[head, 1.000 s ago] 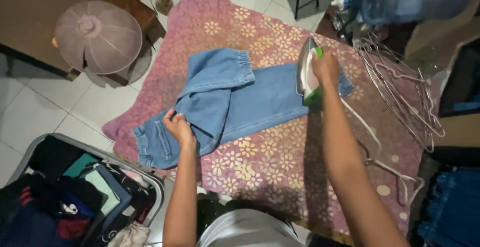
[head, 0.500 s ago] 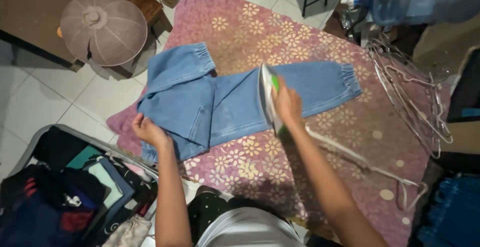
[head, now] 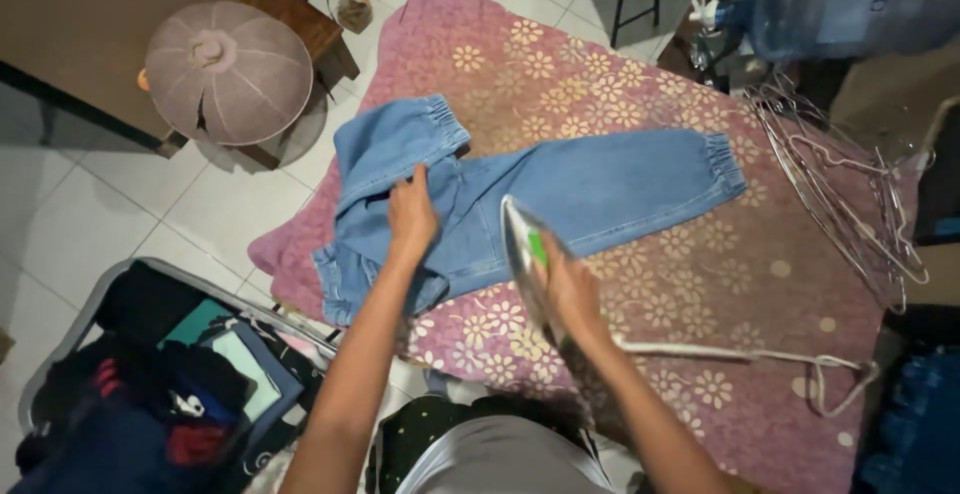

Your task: Ironing various articles of clothing on an ironing board.

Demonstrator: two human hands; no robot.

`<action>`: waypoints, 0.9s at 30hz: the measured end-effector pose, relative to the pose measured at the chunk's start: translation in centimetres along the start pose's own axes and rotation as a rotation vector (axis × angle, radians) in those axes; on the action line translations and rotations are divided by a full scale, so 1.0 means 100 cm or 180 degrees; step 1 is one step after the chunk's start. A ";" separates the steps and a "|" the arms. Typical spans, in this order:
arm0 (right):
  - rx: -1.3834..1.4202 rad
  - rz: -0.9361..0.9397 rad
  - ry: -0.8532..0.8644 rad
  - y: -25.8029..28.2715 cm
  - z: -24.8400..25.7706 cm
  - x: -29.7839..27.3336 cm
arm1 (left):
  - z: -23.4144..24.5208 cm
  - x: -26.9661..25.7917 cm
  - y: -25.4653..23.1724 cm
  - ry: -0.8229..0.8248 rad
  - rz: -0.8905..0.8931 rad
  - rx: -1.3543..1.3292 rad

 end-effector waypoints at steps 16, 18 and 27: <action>0.0055 0.0537 -0.0146 0.035 -0.016 0.047 | 0.128 -0.085 -0.073 -0.0735 -0.1648 -0.0618; -0.0059 0.0505 0.0086 0.033 -0.018 0.036 | 0.131 -0.120 -0.048 -0.0102 -0.0925 -0.0591; 0.0052 0.0844 -0.0468 0.061 -0.014 0.086 | 0.070 -0.135 0.066 -0.0674 -0.0480 -0.0464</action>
Point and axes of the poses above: each hand's wrist, its own x-axis towards the middle knuckle, its own z-axis out of the back of the hand, y = z × x, the point moved 10 cm from there along x, towards the middle knuckle, and after that the axes turned 1 degree about -y, right-handed, at the moved point
